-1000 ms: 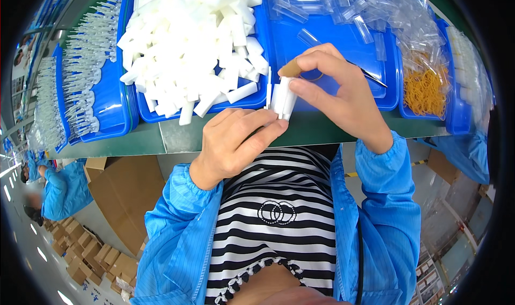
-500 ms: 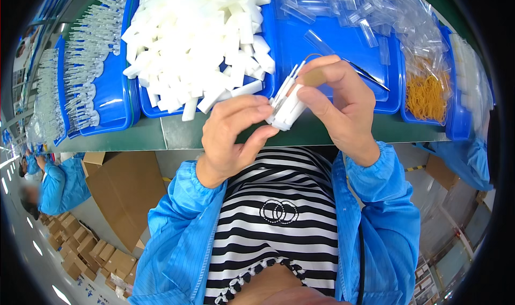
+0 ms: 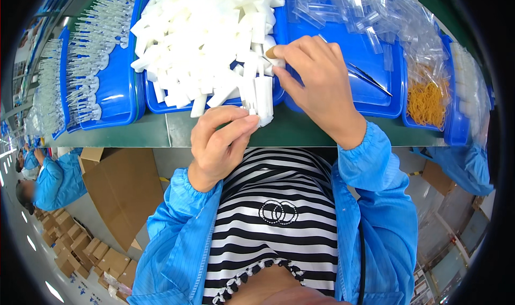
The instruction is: The person secures bundles of clear plastic tubes containing white foam pieces with rubber bands and places them into a tray. The person then assembles new bundles by inserting white foam pieces into clear plastic sleeves by hand.
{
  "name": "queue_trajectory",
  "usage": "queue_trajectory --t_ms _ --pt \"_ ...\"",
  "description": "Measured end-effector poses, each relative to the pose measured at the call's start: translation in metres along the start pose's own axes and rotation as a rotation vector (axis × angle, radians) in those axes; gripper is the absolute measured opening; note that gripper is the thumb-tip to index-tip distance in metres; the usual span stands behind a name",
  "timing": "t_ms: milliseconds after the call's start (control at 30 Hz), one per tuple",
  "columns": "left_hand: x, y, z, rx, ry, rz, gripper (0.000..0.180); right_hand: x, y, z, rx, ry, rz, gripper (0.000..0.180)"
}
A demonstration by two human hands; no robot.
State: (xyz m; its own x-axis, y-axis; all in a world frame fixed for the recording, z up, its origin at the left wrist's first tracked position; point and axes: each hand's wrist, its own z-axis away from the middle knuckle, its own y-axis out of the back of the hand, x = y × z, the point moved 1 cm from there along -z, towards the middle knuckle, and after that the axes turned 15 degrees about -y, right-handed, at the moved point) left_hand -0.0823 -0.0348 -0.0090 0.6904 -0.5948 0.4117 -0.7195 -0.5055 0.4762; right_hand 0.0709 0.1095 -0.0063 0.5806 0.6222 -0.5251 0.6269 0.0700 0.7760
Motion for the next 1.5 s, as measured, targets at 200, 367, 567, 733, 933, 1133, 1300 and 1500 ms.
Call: queue_trajectory --t_ms 200,367,567,733,933,1133,1300,1500 --pt "-0.007 -0.005 0.004 -0.001 -0.115 -0.023 0.036 -0.013 0.036 -0.007 -0.166 -0.331 -0.464 0.019" --pt "-0.007 -0.02 -0.012 -0.049 -0.183 0.035 0.034 -0.016 0.072 0.01 -0.441 -0.354 -0.645 0.025" --pt "-0.008 -0.03 -0.019 -0.108 -0.202 0.069 0.032 -0.013 0.06 0.022 -0.376 -0.324 -0.764 0.029" --pt "-0.007 -0.03 -0.022 -0.163 -0.191 0.072 0.036 -0.014 0.059 0.021 -0.317 -0.052 -0.541 0.023" --pt "-0.006 -0.035 -0.02 -0.12 -0.197 0.04 0.031 -0.009 0.064 0.024 -0.305 0.068 -0.372 0.019" --pt "-0.002 -0.032 -0.022 -0.179 -0.235 0.06 0.034 0.005 0.074 0.012 -0.301 -0.437 -0.735 0.027" --pt "0.004 -0.028 -0.024 -0.237 -0.32 0.038 0.034 0.026 0.055 0.011 -0.13 -0.623 -0.923 0.027" --pt "0.003 -0.025 -0.025 -0.273 -0.311 0.014 0.036 0.01 0.052 0.017 -0.231 -0.454 -0.706 0.019"
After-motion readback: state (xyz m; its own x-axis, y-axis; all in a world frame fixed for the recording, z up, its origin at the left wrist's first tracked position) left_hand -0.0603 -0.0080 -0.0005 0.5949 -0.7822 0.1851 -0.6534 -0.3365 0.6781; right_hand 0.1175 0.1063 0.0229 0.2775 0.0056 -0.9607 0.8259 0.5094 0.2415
